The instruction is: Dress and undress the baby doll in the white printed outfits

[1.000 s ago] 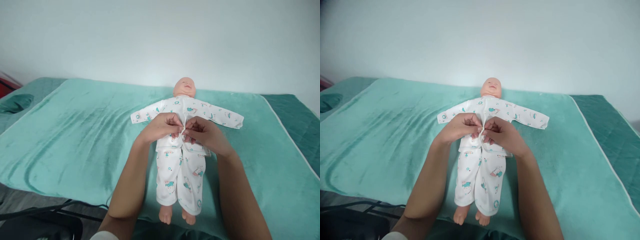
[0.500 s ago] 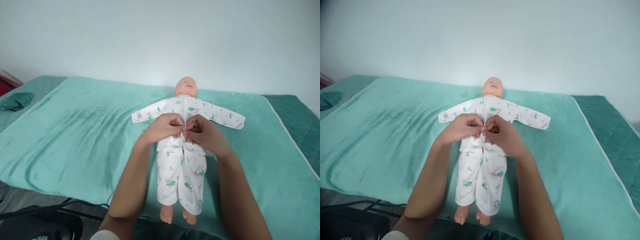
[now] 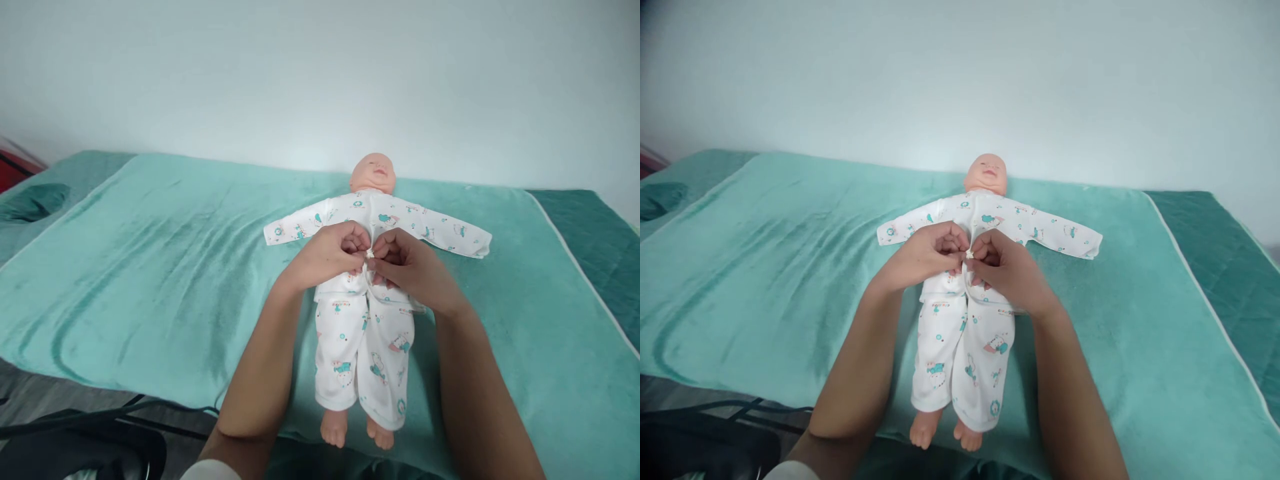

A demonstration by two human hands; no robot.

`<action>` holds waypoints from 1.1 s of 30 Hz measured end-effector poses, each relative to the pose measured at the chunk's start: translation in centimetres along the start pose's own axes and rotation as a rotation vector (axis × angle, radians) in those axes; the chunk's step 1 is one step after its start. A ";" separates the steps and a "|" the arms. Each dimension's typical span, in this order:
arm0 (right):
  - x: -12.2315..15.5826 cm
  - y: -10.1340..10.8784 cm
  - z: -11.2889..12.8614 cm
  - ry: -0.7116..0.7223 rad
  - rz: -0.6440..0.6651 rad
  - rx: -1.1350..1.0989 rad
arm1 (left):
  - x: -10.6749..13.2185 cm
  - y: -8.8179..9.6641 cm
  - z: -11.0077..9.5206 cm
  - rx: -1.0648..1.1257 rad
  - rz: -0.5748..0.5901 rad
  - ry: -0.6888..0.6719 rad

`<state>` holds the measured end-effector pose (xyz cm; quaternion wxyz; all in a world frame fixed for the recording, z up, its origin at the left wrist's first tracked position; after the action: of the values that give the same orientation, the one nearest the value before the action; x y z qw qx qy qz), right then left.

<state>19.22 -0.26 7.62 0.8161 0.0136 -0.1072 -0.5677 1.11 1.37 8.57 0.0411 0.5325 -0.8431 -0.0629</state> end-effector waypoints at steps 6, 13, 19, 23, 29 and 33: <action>0.0 0.1 0.2 0.038 0.019 -0.035 | 0.0 0.5 0.2 0.087 0.051 0.008; -0.2 0.8 0.0 0.118 -0.063 -0.169 | 0.6 1.5 0.0 -0.007 0.165 0.094; -0.3 0.9 -0.3 0.245 -0.306 -0.209 | 0.7 1.6 -0.1 -0.056 0.131 0.081; -0.5 0.9 -0.5 0.431 -0.528 -0.089 | 0.1 1.8 0.6 0.009 -0.029 -0.020; -1.6 1.1 -1.7 0.470 -0.487 0.214 | -2.0 3.6 4.2 -0.423 -0.682 -0.222; -1.9 0.6 -2.7 0.488 -0.442 0.276 | -2.3 3.5 6.7 -0.768 -0.688 -0.307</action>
<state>19.65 1.47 4.80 0.6655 0.2819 0.0206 -0.6908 -1.92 5.35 2.48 0.0861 0.7093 -0.5324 -0.4539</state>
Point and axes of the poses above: each hand's wrist, its own x-axis away from the middle knuckle, its own y-axis out of the back of the hand, z = x × y, the point moved 2 cm from there along -x, towards the middle knuckle, and after that the axes turned 3 degrees about -y, right-handed, at the moved point
